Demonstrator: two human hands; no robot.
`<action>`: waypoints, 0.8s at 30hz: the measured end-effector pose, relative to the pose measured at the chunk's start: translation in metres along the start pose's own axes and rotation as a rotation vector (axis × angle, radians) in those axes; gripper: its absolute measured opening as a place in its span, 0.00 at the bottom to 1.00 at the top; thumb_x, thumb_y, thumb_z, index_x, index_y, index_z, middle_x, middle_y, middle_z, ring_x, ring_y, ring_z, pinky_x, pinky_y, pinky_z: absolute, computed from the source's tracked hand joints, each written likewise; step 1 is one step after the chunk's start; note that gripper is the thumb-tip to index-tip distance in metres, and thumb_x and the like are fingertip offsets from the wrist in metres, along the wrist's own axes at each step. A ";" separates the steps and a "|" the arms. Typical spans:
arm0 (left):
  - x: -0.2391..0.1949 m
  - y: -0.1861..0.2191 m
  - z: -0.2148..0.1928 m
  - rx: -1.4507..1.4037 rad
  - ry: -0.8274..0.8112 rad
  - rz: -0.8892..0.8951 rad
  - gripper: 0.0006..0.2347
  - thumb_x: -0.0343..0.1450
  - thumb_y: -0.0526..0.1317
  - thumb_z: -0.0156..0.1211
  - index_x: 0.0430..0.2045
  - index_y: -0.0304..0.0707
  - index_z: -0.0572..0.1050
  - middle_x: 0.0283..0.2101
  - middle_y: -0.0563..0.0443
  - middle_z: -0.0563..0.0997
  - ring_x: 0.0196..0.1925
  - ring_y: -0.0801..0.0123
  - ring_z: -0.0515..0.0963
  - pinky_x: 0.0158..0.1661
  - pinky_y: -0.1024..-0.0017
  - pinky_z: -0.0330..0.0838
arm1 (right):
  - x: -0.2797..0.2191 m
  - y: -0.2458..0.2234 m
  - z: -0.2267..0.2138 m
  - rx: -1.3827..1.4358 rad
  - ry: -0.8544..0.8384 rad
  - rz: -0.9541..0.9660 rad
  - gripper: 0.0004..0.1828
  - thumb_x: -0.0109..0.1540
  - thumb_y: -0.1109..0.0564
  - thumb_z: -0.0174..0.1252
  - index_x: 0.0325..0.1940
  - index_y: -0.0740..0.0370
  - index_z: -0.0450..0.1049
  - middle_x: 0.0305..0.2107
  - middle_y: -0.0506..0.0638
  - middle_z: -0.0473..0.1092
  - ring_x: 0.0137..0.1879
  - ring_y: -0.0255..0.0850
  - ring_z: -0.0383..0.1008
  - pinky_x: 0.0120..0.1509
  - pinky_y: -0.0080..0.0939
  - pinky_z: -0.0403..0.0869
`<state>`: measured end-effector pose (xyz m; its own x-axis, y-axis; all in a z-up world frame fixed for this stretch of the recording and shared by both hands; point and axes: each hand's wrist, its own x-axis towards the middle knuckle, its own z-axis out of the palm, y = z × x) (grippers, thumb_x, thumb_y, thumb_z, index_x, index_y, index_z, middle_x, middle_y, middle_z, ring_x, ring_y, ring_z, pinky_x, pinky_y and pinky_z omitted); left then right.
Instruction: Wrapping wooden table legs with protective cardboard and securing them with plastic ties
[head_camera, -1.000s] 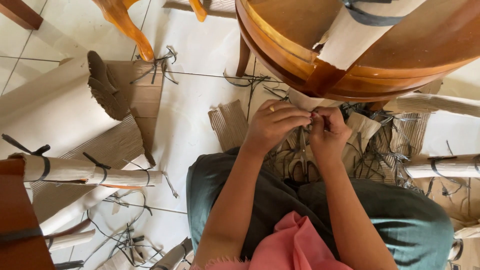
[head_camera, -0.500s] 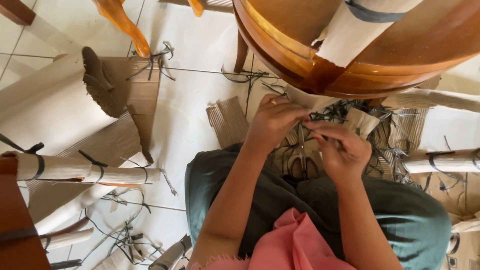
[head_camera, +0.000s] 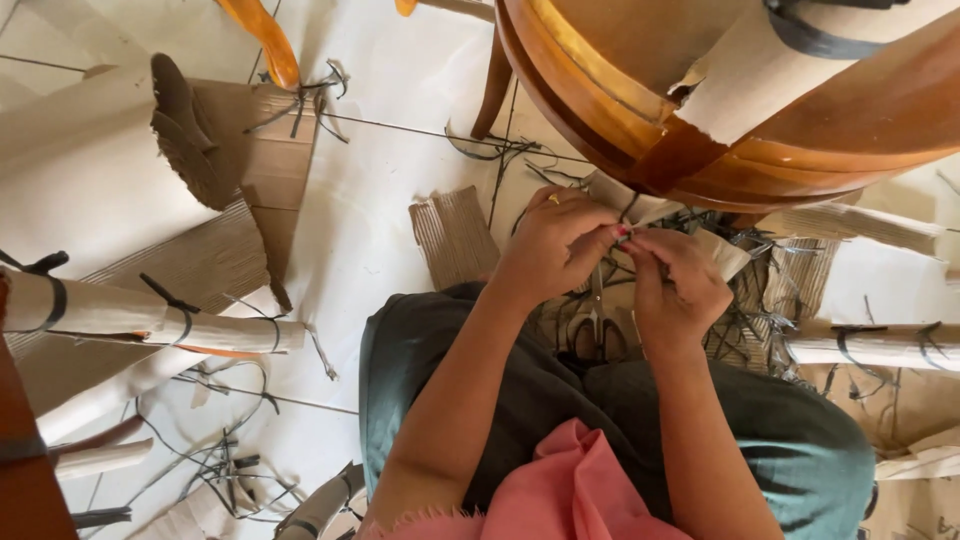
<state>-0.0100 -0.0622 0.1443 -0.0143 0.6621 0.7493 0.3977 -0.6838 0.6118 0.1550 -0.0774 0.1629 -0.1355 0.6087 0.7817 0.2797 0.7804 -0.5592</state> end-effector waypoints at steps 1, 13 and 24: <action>0.000 -0.003 0.002 0.003 0.030 -0.013 0.04 0.75 0.41 0.60 0.37 0.45 0.81 0.29 0.53 0.83 0.39 0.61 0.84 0.58 0.56 0.69 | 0.003 -0.003 0.000 -0.015 -0.007 -0.011 0.05 0.69 0.72 0.61 0.46 0.68 0.79 0.39 0.55 0.76 0.41 0.50 0.80 0.39 0.43 0.80; 0.001 0.013 -0.011 0.136 0.020 0.067 0.14 0.70 0.34 0.64 0.50 0.43 0.75 0.33 0.54 0.86 0.39 0.63 0.86 0.62 0.54 0.71 | 0.008 0.008 0.004 -0.199 -0.026 -0.215 0.11 0.64 0.74 0.63 0.49 0.68 0.80 0.38 0.54 0.73 0.41 0.52 0.80 0.38 0.44 0.81; 0.004 0.012 -0.006 0.239 0.092 0.167 0.16 0.68 0.30 0.63 0.51 0.43 0.75 0.31 0.59 0.86 0.35 0.69 0.85 0.60 0.61 0.74 | 0.005 0.012 0.007 -0.271 -0.030 -0.180 0.12 0.65 0.75 0.61 0.49 0.67 0.80 0.39 0.56 0.73 0.37 0.51 0.77 0.30 0.43 0.76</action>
<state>-0.0103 -0.0694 0.1564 -0.0091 0.5086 0.8609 0.6059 -0.6821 0.4094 0.1510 -0.0639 0.1585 -0.2329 0.4713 0.8507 0.4910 0.8120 -0.3155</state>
